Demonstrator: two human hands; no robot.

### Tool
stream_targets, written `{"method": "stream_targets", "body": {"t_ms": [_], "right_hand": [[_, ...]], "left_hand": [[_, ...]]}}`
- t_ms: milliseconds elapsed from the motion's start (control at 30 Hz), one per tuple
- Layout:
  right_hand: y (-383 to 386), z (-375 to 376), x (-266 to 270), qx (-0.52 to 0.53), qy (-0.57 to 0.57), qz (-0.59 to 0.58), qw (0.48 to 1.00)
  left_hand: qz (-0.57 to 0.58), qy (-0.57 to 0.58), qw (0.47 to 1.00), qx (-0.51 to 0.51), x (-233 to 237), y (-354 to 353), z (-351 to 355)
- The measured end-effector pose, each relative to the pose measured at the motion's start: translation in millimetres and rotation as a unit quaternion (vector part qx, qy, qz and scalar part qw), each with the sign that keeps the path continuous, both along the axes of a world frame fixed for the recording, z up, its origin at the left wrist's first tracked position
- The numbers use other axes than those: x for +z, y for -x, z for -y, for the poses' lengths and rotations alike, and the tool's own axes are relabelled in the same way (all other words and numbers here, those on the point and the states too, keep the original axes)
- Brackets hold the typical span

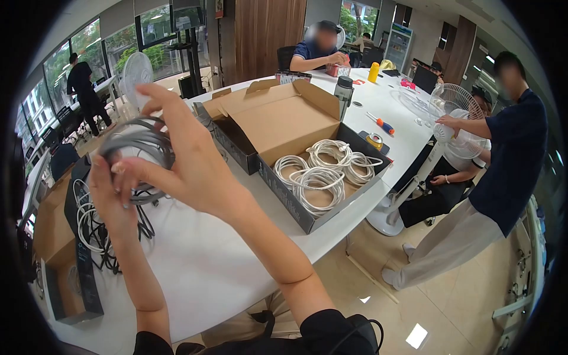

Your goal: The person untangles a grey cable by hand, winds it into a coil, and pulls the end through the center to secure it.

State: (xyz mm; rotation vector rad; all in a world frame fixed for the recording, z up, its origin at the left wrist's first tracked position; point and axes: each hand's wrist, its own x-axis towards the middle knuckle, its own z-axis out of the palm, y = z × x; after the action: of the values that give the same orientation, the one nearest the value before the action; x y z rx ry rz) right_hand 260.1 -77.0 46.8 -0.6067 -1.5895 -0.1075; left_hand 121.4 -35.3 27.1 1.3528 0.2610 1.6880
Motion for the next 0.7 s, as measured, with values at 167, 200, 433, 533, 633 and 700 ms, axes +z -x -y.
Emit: {"method": "stream_targets", "body": {"t_ms": [167, 200, 433, 533, 633, 700], "right_hand": [[-11, -2, -7, 0.098, 0.260, 0.058, 0.959], [-15, -13, -14, 0.111, 0.263, 0.136, 0.949], [-13, -43, -26, 0.330, 0.384, 0.037, 0.862], [-20, -42, -17, 0.335, 0.330, -0.081, 0.879], [-18, -35, -13, 0.356, 0.297, -0.141, 0.875], [-10, -38, -16, 0.365, 0.271, -0.150, 0.878]], "left_hand": [[0.156, 0.019, 0.974, -0.164, 11, 23, -20], [0.163, 0.005, 0.965, -0.203, 10, 30, -25], [0.184, -0.002, 0.967, -0.175, 11, 36, -29], [0.178, 0.006, 0.980, -0.087, 16, 34, -28], [0.185, 0.024, 0.982, -0.040, 11, 27, -32], [0.168, 0.024, 0.986, 0.005, 8, 17, -30]]}}
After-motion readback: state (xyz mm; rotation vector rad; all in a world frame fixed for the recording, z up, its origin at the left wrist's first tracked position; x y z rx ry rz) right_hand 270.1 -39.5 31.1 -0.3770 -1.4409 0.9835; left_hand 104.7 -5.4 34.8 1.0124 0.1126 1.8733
